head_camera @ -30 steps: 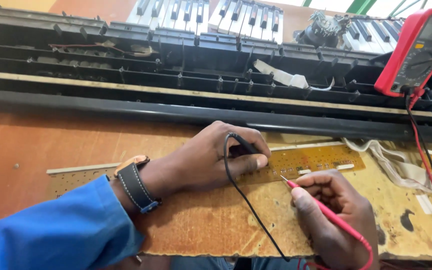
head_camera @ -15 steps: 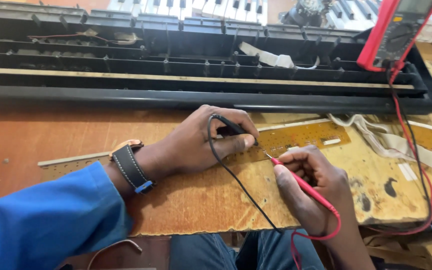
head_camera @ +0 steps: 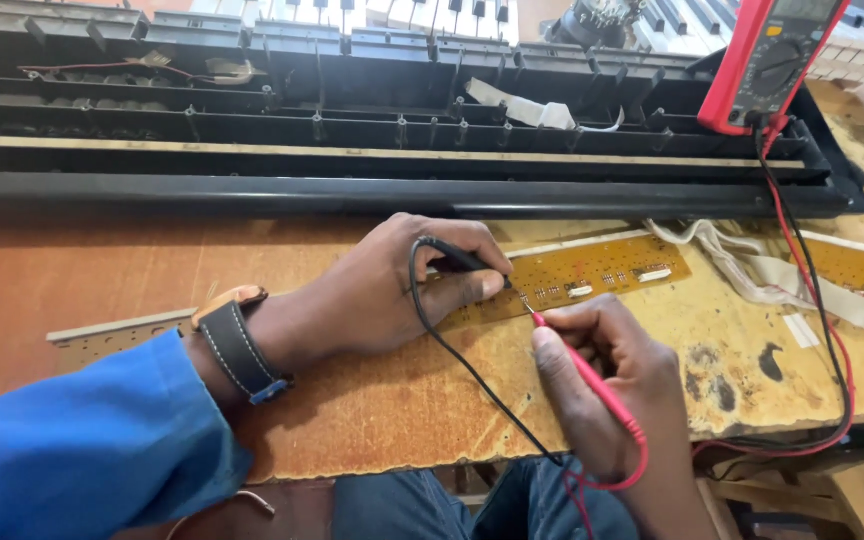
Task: Testing electrical components on a circuit board using a multimeter and probes
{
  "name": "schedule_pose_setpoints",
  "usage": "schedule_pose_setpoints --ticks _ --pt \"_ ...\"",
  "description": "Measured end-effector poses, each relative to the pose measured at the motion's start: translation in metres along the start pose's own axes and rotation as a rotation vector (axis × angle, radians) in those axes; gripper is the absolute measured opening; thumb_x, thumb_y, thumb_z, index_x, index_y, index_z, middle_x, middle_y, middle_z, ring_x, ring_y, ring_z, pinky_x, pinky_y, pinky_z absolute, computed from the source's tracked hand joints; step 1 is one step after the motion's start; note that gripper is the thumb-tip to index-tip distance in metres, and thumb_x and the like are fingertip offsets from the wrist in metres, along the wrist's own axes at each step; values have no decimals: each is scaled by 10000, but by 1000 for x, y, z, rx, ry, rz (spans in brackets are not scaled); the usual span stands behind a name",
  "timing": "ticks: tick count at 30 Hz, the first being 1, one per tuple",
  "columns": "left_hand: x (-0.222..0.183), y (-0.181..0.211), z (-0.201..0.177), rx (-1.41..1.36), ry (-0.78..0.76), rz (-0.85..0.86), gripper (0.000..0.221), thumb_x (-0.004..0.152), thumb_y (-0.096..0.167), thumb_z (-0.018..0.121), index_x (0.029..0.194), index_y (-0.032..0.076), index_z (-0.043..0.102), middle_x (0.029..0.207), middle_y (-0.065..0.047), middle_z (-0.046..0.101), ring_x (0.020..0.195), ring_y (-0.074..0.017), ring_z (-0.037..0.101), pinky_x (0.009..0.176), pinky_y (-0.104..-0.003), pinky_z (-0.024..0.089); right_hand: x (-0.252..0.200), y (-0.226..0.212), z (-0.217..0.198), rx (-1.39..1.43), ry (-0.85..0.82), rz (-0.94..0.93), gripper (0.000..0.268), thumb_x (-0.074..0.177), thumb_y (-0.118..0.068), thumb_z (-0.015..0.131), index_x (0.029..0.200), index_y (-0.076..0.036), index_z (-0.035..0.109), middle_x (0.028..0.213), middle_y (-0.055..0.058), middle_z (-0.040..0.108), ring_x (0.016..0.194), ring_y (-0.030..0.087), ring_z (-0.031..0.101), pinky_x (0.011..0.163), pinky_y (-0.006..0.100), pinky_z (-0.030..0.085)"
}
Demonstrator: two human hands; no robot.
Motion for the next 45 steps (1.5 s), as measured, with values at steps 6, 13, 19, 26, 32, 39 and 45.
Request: schedule_pose_setpoints --ticks 6,13,19,26,32,39,45 --pt "-2 2 -1 2 -20 82 164 1006 225 588 969 106 695 885 10 714 821 -100 623 754 -281 500 -1 6 3 58 51 47 110 868 -186 760 913 -87 771 702 0 696 566 54 527 507 203 413" --pt "-2 -4 1 29 1 130 120 1006 188 597 979 100 675 887 5 699 807 -107 626 766 -279 503 -1 1 3 -16 65 69 115 868 -204 753 916 -101 775 725 -4 720 593 59 575 541 210 456" --pt "-1 -4 2 50 -9 144 157 1020 245 580 1001 114 662 883 7 692 788 -121 623 759 -288 501 0 5 3 0 49 80 114 860 -199 754 908 -97 778 727 -2 716 591 64 561 533 212 451" --pt "-1 -5 2 66 1 150 164 1015 243 579 990 109 671 875 8 694 778 -121 620 750 -288 497 -1 6 4 53 54 61 109 870 -164 752 932 -76 772 720 11 698 589 60 546 533 201 450" --pt "-1 -4 2 43 -11 163 173 1024 251 576 1009 106 669 903 4 693 804 -130 630 772 -291 512 -1 5 4 29 52 71 92 867 -164 755 918 -91 774 707 -7 686 575 51 519 519 201 429" --pt "-1 -3 2 58 -8 132 159 1014 231 585 1006 108 686 919 13 714 821 -125 644 787 -292 513 -2 6 6 51 61 50 96 868 -143 759 928 -70 774 720 8 688 584 54 535 523 194 439" --pt "-1 -9 3 47 -18 137 182 1015 265 583 1003 110 677 892 14 682 794 -100 581 736 -282 487 -3 8 6 27 84 61 96 888 -168 754 926 -80 765 713 1 689 589 53 538 550 208 433"
Point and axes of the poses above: each hand's wrist, its own x-axis towards the middle knuckle, its own z-axis out of the palm, y = z × x, the point moved 2 cm from there along x, towards the middle knuckle
